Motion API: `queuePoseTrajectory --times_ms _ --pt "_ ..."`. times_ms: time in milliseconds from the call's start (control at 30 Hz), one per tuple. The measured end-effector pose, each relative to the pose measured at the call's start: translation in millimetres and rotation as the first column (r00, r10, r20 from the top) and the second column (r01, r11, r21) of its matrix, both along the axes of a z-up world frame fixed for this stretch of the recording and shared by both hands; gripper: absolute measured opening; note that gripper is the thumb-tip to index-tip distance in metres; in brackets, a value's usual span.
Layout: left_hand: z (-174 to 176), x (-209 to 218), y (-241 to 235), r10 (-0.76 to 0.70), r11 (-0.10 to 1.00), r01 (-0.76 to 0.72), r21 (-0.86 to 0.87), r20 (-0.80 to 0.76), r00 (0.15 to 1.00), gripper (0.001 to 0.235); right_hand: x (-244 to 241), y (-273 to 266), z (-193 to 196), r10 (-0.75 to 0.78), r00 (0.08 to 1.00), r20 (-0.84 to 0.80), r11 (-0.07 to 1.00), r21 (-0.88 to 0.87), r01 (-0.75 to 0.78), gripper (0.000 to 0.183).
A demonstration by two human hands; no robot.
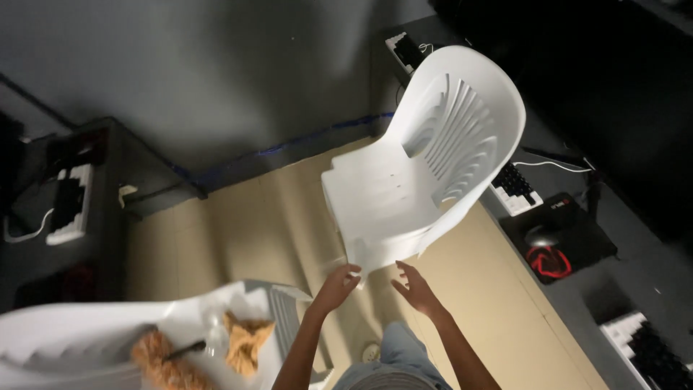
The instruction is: The person repeatedly picks up white plastic chairs from a stack and places them under computer desks. They handle the chairs by hand, moving them one at a time to different stations along the desk row.
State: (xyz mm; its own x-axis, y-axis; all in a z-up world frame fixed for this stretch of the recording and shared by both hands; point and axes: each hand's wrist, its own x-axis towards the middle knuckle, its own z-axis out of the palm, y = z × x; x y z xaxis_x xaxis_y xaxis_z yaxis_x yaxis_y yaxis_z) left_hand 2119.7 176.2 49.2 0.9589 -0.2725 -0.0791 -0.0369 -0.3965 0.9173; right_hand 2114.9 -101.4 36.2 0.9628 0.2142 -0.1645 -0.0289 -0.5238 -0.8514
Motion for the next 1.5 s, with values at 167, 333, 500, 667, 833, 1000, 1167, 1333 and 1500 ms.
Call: queuePoseTrajectory --times_ms 167,333,500,667,833,1000,1167,1333,1500 --pt "-17.3 99.6 -3.8 -0.045 0.998 0.046 0.046 -0.025 0.999 0.033 97.7 -16.1 -120.1 -0.233 0.955 -0.185 0.963 0.091 0.252 0.068" --pt "-39.4 179.5 -18.6 -0.113 0.991 0.112 0.071 0.0 0.994 0.033 148.8 -31.1 -186.2 -0.387 0.839 -0.382 0.921 -0.121 0.369 0.079" --pt "-39.3 245.6 -17.8 -0.198 0.97 0.213 0.121 -0.126 0.972 0.033 153.3 -42.7 -282.3 -0.365 0.618 -0.696 0.711 0.221 0.668 0.076" --pt "-98.3 312.5 -6.9 -0.284 0.907 0.22 0.358 0.134 0.95 0.039 147.0 -40.8 -278.6 -0.376 0.456 -0.807 0.593 0.168 0.787 0.079" --pt "-96.2 375.8 -3.8 -0.281 0.813 0.179 0.554 0.105 0.954 0.063 149.3 -19.6 -229.6 -0.409 0.379 -0.83 0.363 0.233 0.902 0.069" --pt "-141.9 423.5 7.9 -0.357 0.781 0.148 0.607 0.24 0.903 0.096 141.7 9.0 -224.3 -0.586 0.154 -0.795 0.075 0.136 0.988 0.065" --pt "-94.7 461.8 -9.1 -0.38 0.675 0.253 0.693 0.033 0.924 0.093 160.0 54.0 -181.0 -0.75 0.007 -0.662 -0.151 0.182 0.972 0.067" --pt "-146.3 507.9 -6.4 -0.34 0.653 0.311 0.69 -0.099 0.935 0.083 161.5 68.2 -151.7 -0.883 -0.076 -0.463 -0.156 0.139 0.978 0.071" --pt "-159.2 534.0 3.7 -0.433 0.81 0.472 0.348 -0.189 0.881 0.07 165.6 66.5 -134.3 -0.83 -0.114 -0.545 -0.11 -0.041 0.993 0.08"
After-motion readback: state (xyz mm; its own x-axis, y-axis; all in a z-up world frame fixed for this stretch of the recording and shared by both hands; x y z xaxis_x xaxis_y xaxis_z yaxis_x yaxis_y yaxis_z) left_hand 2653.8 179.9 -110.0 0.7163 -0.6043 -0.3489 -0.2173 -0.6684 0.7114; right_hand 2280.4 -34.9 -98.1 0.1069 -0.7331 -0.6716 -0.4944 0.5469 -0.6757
